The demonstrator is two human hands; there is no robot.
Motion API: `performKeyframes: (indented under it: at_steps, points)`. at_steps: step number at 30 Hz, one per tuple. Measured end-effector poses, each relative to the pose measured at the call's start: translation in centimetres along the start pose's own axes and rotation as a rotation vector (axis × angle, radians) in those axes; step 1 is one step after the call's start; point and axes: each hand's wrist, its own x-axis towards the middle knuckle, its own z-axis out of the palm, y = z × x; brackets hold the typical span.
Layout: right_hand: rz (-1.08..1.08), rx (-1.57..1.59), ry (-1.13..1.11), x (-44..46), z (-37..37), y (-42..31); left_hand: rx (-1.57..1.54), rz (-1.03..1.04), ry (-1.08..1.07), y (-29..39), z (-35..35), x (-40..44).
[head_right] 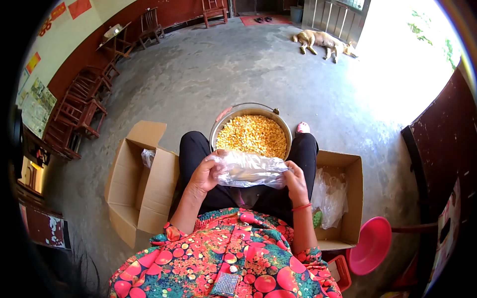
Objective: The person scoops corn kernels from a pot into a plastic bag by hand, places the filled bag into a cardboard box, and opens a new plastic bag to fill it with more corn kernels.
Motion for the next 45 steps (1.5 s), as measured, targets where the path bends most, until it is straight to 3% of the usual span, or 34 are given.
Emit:
performKeyframes:
  at_steps: [2,4,6,8,10,13,17,20,23,24,26,27,28,30,32,34,38,40,42,44,45]
  points:
    - [0.121,0.156,-0.004,0.0,-1.2,-0.4,0.245,-0.003,0.184,-0.1,0.7,-0.2]
    - [0.152,0.289,0.028,-0.6,0.3,-2.5,0.319,0.030,0.077,-0.3,2.2,-0.4]
    - [0.163,0.438,0.054,-1.2,2.2,-4.0,0.751,0.025,0.185,-1.2,0.7,-0.2]
    - [0.173,0.588,0.076,-1.0,2.6,-4.1,0.799,-0.027,0.197,-1.5,-0.6,0.1]
    - [0.152,0.487,-0.024,-0.3,2.2,-3.1,0.769,-0.141,0.197,-1.4,-1.7,0.0]
    - [0.129,0.248,-0.164,1.6,1.6,-2.2,0.752,-0.121,0.227,-1.1,-2.0,-0.1]
    - [0.105,0.238,-0.072,4.2,2.4,-3.0,0.818,-0.001,0.240,-1.0,-0.8,-0.4]
    - [0.106,0.253,0.035,5.2,3.6,-3.6,0.713,-0.124,0.204,-0.5,-3.0,-0.4]
    - [0.063,0.154,-0.018,6.6,3.0,-2.0,0.133,0.072,0.199,-0.3,-3.0,0.0]
    - [0.070,0.077,-0.056,6.7,2.9,-1.8,0.132,0.072,0.199,-0.2,-2.0,0.2]
    - [0.095,0.027,-0.059,6.2,3.1,-1.9,0.006,0.126,0.513,-0.2,0.7,0.3]
    - [0.164,-0.054,-0.126,6.0,2.9,-1.7,0.017,0.058,0.192,-0.7,-5.5,0.2]
    - [0.232,-0.134,-0.192,5.8,2.9,-1.8,0.015,0.057,0.193,-1.1,-4.7,0.3]
    - [0.266,-0.283,-0.213,5.2,3.0,-1.9,0.635,0.123,0.416,-2.3,-2.9,0.6]
    - [0.344,-0.757,-0.287,4.8,2.8,-1.1,0.595,0.059,0.401,-2.0,-3.2,0.4]
    - [0.365,-0.788,-0.400,4.6,1.8,-0.2,0.514,-0.070,0.369,-1.5,-3.9,0.1]
    - [0.330,-0.434,-0.313,4.9,1.7,-0.7,0.505,-0.070,0.308,-1.3,-2.4,-0.3]
    - [0.197,-0.275,-0.134,6.3,1.4,-0.5,0.548,-0.120,0.273,-1.1,-3.6,0.1]
    - [0.001,0.093,-0.083,7.4,2.0,-1.0,0.589,-0.169,0.242,-1.2,-4.4,0.7]
    - [0.019,0.181,0.085,7.6,2.7,-2.4,0.200,0.192,0.508,-1.6,-4.6,2.1]
    - [0.019,0.181,0.088,8.1,2.1,-1.5,0.073,0.254,0.530,-0.9,-3.4,2.3]
